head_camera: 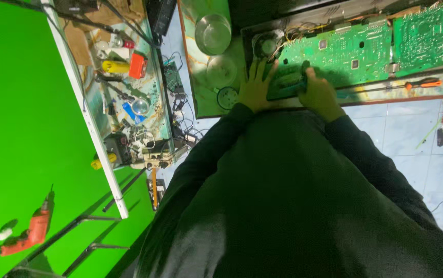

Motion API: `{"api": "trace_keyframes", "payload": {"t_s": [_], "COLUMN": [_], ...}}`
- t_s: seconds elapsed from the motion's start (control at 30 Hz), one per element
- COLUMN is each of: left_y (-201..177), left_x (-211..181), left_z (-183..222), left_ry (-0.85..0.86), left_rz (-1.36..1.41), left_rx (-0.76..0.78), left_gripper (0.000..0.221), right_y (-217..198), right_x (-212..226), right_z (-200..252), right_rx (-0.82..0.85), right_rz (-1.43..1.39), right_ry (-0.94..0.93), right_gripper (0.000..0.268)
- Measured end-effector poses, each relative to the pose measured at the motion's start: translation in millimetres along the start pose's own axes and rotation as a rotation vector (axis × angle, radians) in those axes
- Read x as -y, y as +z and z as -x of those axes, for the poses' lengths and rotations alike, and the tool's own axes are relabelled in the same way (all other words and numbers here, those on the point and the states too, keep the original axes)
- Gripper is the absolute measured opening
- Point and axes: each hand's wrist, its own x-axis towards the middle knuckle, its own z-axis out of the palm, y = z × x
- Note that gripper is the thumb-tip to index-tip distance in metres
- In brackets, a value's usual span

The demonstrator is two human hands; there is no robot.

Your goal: The person uses a screwdriver to remove screws from a circuit board inside an electronic keyboard, then picks up a speaker and uses a blue tool to scrape or clean the edges of its housing.

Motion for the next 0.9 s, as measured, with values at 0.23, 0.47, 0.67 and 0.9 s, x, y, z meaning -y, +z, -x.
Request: {"api": "trace_keyframes", "payload": {"t_s": [0.23,0.47,0.67,0.9], "left_y": [-1.6,6.0,2.4,-1.7], "left_x": [2.9,10.9,7.4,9.1], "left_z": [-3.8,-8.4,-3.6,-4.6], "left_ry": [0.006,0.048,0.109,0.078], "left_rz": [-0.009,0.041,0.032,-0.041], "left_rx": [0.045,0.084,-0.028,0.101], "left_gripper": [0.135,0.131,0.114,0.112], "right_y": [-23.3,-26.7,-41.2,-64.1], "right_x": [19.5,15.9,21.1,40.7], "right_z": [-10.8,-14.5,-15.9,-15.4], "right_rx": [0.078,0.098,0.138,0.153], "right_rz": [0.073,0.152,0.240,0.273], "right_ry": [0.031,-0.024,-0.123,-0.175], "right_gripper": [0.058,0.065,0.075,0.089]}}
